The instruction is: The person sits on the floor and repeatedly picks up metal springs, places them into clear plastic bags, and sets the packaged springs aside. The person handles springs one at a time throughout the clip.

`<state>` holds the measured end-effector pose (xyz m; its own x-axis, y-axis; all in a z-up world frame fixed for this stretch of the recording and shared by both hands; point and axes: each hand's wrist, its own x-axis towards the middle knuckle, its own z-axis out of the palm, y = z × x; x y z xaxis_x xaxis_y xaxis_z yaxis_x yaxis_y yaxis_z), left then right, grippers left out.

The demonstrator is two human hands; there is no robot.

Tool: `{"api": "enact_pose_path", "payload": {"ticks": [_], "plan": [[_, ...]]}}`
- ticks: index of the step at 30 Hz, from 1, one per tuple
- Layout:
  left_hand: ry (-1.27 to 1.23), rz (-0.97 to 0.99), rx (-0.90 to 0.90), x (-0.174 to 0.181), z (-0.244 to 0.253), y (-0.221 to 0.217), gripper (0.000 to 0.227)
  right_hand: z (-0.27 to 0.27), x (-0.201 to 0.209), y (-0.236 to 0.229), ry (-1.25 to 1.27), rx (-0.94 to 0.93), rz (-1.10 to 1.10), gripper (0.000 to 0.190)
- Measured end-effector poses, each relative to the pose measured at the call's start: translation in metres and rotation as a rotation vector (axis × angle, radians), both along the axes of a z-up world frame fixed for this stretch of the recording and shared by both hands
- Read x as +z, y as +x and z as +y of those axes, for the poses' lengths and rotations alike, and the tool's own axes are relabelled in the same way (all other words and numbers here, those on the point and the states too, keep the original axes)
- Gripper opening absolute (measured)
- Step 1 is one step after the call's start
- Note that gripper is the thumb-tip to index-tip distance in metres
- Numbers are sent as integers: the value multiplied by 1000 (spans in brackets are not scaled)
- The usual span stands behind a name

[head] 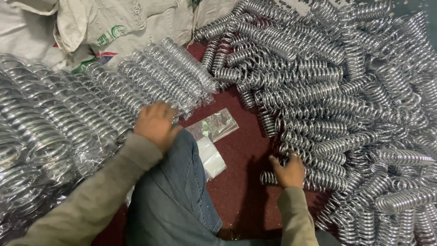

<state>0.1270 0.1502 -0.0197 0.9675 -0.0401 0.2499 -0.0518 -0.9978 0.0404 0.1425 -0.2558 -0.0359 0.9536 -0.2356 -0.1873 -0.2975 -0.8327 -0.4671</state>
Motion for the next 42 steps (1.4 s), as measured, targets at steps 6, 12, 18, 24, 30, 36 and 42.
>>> {"api": "enact_pose_path", "payload": {"ticks": [6,12,18,24,30,36,42], "plan": [[-35,313,-231,-141,-76,77,36,-12,44,-3,65,-201,-56,85],[57,256,53,-170,-97,162,73,3,144,-85,375,-307,-440,31],[-389,341,123,-94,-101,142,66,73,107,-102,339,-154,-51,41],[-1126,151,-107,52,-114,49,15,108,87,-114,83,39,-273,62],[-667,-662,-672,86,-113,-29,28,87,150,-109,934,213,-384,87],[-947,705,-795,128,-93,-107,42,91,152,-147,478,97,-772,16],[-1620,461,-473,96,-150,-147,34,94,96,-194,816,-73,-778,14]]}}
